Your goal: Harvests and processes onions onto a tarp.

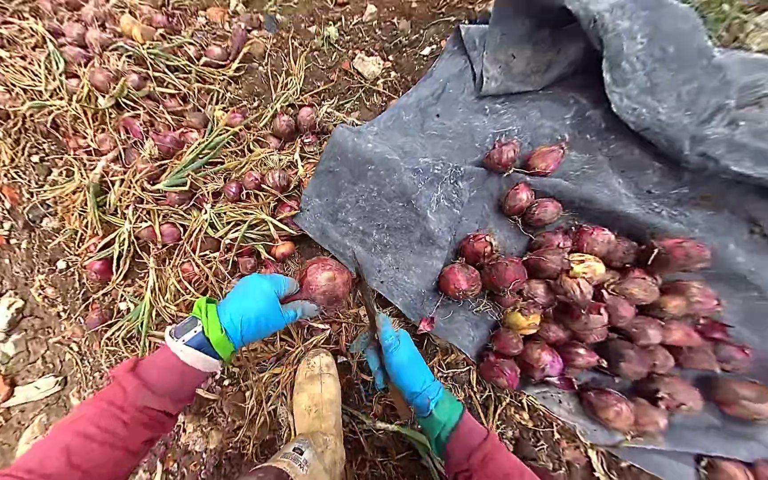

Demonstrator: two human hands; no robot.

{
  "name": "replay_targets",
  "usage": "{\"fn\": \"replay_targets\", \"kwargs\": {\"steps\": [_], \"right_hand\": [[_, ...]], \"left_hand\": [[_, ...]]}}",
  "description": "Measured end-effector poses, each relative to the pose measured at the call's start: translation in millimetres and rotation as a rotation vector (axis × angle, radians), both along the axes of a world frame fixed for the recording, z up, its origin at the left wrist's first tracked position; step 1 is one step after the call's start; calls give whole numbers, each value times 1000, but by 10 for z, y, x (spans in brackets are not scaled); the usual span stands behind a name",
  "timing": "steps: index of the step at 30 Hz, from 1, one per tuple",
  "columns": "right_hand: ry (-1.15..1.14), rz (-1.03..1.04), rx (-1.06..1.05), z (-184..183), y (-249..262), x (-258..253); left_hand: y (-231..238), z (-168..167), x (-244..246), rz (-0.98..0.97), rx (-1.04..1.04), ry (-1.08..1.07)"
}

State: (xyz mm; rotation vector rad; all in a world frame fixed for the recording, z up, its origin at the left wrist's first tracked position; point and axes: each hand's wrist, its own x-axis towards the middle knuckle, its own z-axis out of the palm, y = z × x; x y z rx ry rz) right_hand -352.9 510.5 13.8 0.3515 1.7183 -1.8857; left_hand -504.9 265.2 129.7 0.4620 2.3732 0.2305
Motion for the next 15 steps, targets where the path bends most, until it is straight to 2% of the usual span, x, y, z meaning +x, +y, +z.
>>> {"fn": "replay_targets", "kwargs": {"steps": [3, 5, 6, 8, 10, 12, 13, 15], "right_hand": [[67, 221, 69, 76, 211, 39], [142, 143, 109, 207, 354, 59], [162, 57, 124, 256, 435, 94], [179, -134, 181, 296, 622, 142], [184, -384, 133, 243, 714, 183], [142, -578, 78, 195, 775, 193], [107, -594, 71, 195, 791, 195], [-29, -483, 77, 204, 748, 241]], "left_hand": [[656, 221, 302, -348, -46, -68], [1042, 256, 411, -496, -35, -165], [1123, 215, 376, -469, 12, -143], [1123, -2, 149, -207, 139, 26], [999, -408, -150, 210, 265, 88], [801, -929, -344, 680, 431, -65], [715, -1164, -398, 877, 486, -164], [637, -1509, -452, 1067, 485, -318]]}}
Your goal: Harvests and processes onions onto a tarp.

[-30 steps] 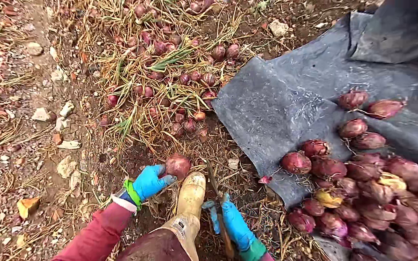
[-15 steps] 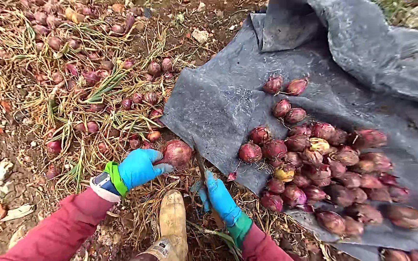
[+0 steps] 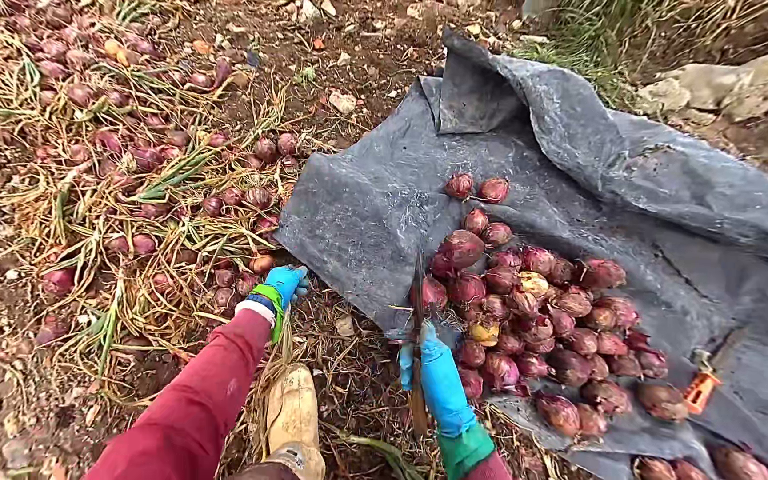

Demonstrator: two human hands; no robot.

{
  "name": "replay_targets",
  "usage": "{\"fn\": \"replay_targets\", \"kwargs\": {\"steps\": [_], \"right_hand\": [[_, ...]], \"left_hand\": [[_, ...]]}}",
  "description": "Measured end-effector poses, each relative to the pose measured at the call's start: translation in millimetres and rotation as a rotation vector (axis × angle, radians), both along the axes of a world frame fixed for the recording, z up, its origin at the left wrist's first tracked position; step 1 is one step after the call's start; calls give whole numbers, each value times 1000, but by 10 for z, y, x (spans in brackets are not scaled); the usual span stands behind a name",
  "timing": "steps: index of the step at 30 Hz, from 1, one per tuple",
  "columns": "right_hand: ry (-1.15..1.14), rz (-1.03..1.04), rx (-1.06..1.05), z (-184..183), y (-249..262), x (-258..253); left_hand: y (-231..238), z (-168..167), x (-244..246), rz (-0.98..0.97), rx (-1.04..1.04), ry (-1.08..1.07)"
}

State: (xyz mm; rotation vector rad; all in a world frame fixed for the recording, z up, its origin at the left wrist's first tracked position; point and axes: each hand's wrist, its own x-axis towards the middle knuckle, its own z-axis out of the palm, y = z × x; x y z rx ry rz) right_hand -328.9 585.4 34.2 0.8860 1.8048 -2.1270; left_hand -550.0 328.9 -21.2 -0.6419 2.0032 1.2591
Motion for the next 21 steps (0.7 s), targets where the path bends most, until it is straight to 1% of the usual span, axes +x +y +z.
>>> {"fn": "replay_targets", "kwargs": {"steps": [2, 4, 6, 8, 10, 12, 13, 14, 15, 17, 19, 21], "right_hand": [[-197, 210, -11, -91, -85, 36], [-376, 389, 37, -263, -150, -30], [-458, 471, 97, -345, -143, -203], [-473, 505, 181, -272, -52, -547], [-477, 500, 284, -131, 132, -918], [-416, 401, 348, 20, 424, -1230], [-377, 322, 360, 103, 592, -1350], [-346, 242, 373, 158, 769, -1440], [-329, 174, 388, 182, 934, -1497], [-339, 108, 410, 170, 1152, -1535], [-372, 82, 415, 120, 1198, -1504], [-419, 45, 413, 116, 1119, -1448]], "left_hand": [[76, -54, -88, -9, 74, -83], [259, 13, -337, -3, 147, -24], [486, 192, -635, -50, 200, 63], [770, 541, -895, -226, 225, 162], [1072, 954, -1008, -499, 249, 272], [1284, 1317, -1071, -825, 228, 426], [1334, 1429, -1104, -955, 182, 514], [1339, 1479, -1133, -1014, 123, 580], [1302, 1465, -1148, -999, 71, 608], [1154, 1272, -1107, -875, -14, 601], [1048, 1001, -928, -814, -98, 524], [1106, 739, -598, -846, -138, 448]]}}
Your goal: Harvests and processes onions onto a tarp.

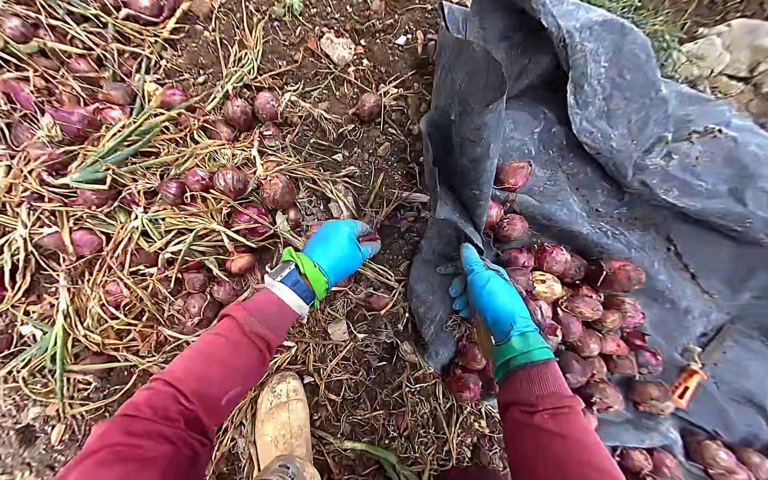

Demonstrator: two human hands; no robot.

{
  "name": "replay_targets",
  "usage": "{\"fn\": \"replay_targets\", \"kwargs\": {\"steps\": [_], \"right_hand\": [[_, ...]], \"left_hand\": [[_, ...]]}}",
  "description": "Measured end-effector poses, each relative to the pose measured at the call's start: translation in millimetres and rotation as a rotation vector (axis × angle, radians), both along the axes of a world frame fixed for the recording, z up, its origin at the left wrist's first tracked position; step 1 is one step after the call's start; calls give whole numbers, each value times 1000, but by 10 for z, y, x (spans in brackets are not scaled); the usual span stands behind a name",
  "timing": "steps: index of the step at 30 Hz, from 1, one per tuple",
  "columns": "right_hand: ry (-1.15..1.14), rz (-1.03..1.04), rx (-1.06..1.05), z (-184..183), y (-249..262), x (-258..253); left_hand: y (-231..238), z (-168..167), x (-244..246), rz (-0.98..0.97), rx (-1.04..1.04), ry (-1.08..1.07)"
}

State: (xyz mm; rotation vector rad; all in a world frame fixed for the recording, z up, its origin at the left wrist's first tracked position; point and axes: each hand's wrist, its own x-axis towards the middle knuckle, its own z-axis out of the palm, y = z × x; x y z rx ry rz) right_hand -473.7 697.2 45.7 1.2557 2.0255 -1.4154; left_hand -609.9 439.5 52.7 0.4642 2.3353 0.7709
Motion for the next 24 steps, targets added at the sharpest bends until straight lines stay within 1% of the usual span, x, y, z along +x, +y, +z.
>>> {"fn": "replay_targets", "kwargs": {"steps": [1, 2, 4, 5, 6, 8, 11, 14, 16, 17, 19, 21, 22, 24], "right_hand": [[-2, -13, 5, -15, -49, 36], [0, -22, -16, -36, -94, 89], [22, -54, -82, -92, -178, 256], [48, -73, -120, -118, -220, 360], [63, -78, -159, -147, -256, 473], [89, -93, -230, -189, -363, 739], [190, -112, -349, -261, -593, 1224], [268, -149, -442, -400, -856, 1746], [289, -167, -482, -502, -1067, 2049], [303, -169, -488, -537, -1169, 2164], [346, -190, -494, -568, -1342, 2312], [379, -212, -508, -565, -1464, 2355], [387, -215, -517, -574, -1503, 2352], [387, -201, -543, -602, -1553, 2269]], "left_hand": [[89, -120, 176, -73, -40, -3], [199, -236, 342, -186, -82, 17], [412, -524, 650, -384, -136, 86], [496, -652, 773, -426, -173, 81], [549, -761, 865, -426, -219, 49], [540, -909, 945, -375, -274, -15], [324, -906, 969, -367, -295, -62], [-102, -908, 1099, -380, -265, -75], [-437, -880, 1245, -309, -263, -78], [-579, -877, 1290, -261, -278, -115], [-833, -875, 1353, -143, -319, -220], [-1104, -891, 1416, -71, -338, -281], [-1233, -880, 1463, -48, -321, -301], [-1415, -763, 1552, 39, -208, -352]]}}
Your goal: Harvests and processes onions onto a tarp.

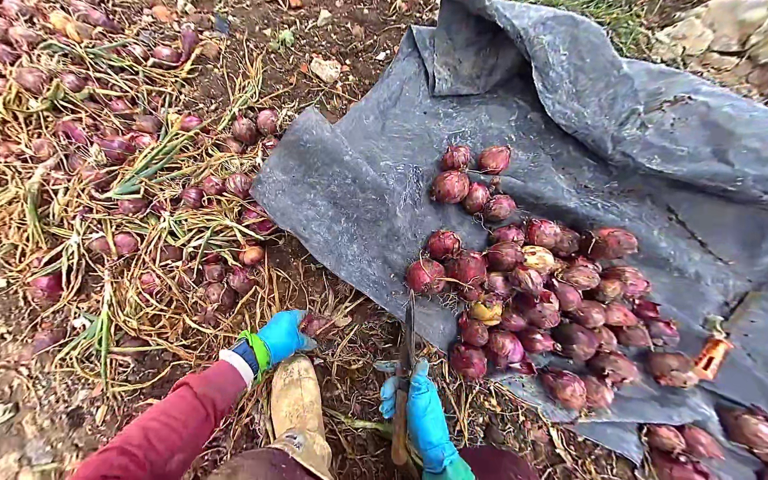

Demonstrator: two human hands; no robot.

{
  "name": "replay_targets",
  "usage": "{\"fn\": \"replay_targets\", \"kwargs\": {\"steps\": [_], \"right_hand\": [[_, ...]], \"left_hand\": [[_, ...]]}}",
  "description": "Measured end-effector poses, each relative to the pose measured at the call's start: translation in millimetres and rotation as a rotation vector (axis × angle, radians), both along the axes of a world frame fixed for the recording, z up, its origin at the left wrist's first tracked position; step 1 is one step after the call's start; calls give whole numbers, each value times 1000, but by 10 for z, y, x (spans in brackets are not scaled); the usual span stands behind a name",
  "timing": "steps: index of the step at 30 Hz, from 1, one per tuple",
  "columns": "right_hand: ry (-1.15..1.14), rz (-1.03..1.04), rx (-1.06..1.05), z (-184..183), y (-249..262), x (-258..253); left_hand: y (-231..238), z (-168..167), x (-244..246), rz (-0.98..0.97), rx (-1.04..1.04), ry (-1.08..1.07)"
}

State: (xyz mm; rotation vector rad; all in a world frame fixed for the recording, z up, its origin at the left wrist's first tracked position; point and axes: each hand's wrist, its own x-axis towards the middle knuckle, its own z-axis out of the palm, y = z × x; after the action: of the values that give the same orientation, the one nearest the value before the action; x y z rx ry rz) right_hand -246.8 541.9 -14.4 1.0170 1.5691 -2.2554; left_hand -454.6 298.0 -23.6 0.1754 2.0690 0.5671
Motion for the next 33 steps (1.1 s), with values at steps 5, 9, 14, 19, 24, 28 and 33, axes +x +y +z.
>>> {"fn": "replay_targets", "kwargs": {"steps": [5, 9, 14, 19, 24, 28, 33], "right_hand": [[77, 185, -91, 13, -94, -481], [199, 311, -54, 201, -184, -886], [138, 439, 177, 387, -64, -1225], [54, 476, 190, 249, -2, -1184], [97, 679, 302, 427, 132, -1103], [183, 395, 344, 595, 374, -1085], [60, 137, 254, 696, 717, -1072]], "left_hand": [[74, 673, -44, 144, 294, 15], [216, 934, -259, -368, 171, 229], [175, 918, -525, -564, 73, 297], [291, 991, -467, -236, 145, 344], [880, 1370, -206, -679, 30, 239], [1050, 1384, -424, -560, 5, 395], [46, 1202, -832, 27, 6, 466]]}}
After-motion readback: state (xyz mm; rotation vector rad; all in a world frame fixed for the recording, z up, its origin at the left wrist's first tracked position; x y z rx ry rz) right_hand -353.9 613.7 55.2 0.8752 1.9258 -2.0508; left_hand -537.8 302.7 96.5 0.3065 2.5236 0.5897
